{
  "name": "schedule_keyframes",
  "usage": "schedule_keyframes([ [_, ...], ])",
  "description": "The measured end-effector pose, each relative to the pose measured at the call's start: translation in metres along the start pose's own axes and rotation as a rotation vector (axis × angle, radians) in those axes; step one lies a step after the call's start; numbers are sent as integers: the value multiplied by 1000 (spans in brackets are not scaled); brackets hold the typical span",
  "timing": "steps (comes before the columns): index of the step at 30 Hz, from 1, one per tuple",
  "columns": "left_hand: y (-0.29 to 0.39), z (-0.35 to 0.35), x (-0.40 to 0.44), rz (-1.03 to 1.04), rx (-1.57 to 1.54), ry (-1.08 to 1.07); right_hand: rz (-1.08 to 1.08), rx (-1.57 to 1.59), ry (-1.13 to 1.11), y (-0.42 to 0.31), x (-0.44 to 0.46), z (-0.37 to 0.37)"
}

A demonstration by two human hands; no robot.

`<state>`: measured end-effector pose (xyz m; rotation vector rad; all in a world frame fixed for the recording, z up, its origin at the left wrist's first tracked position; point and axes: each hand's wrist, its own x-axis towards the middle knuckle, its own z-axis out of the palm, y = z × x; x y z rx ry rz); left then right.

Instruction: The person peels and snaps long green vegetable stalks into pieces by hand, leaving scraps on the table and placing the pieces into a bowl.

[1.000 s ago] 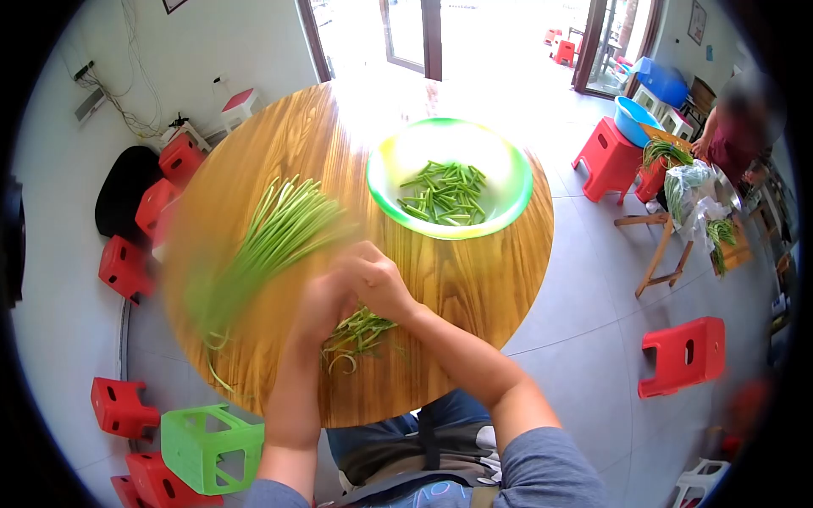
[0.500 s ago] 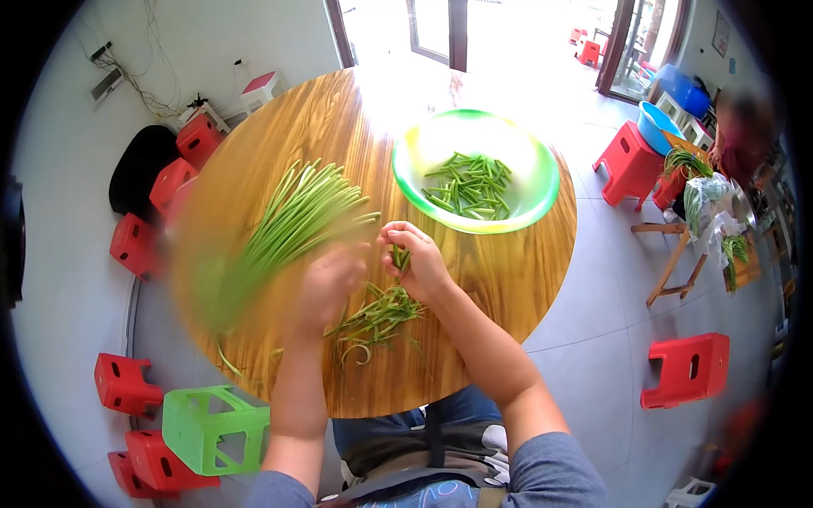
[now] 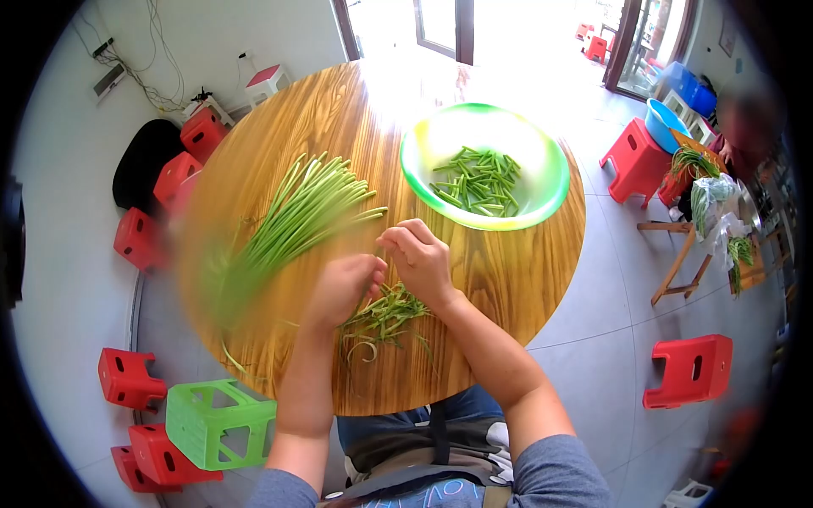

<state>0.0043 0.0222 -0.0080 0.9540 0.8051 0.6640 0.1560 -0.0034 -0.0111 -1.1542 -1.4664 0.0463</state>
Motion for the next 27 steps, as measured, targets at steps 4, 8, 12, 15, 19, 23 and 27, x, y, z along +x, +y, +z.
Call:
schedule_keyframes([
  [4,-4,-5,7,143,-221,113,12,187,-193,-7,-5,2],
  [8,-1,-20,15,255,-433,266,89,427,-551,-14,-4,-1],
  [12,6,-37,7,308,-508,273,246,504,-838,-13,0,-10],
  [15,9,-34,6,332,-441,229,275,460,-909,-7,1,-13],
  [19,17,-17,0,277,-376,205,485,398,-976,-10,10,-22],
  [23,18,-13,-4,216,-198,202,452,416,-731,-14,10,-21],
  [27,23,-1,-14,176,93,109,550,492,-452,-4,4,-8],
])
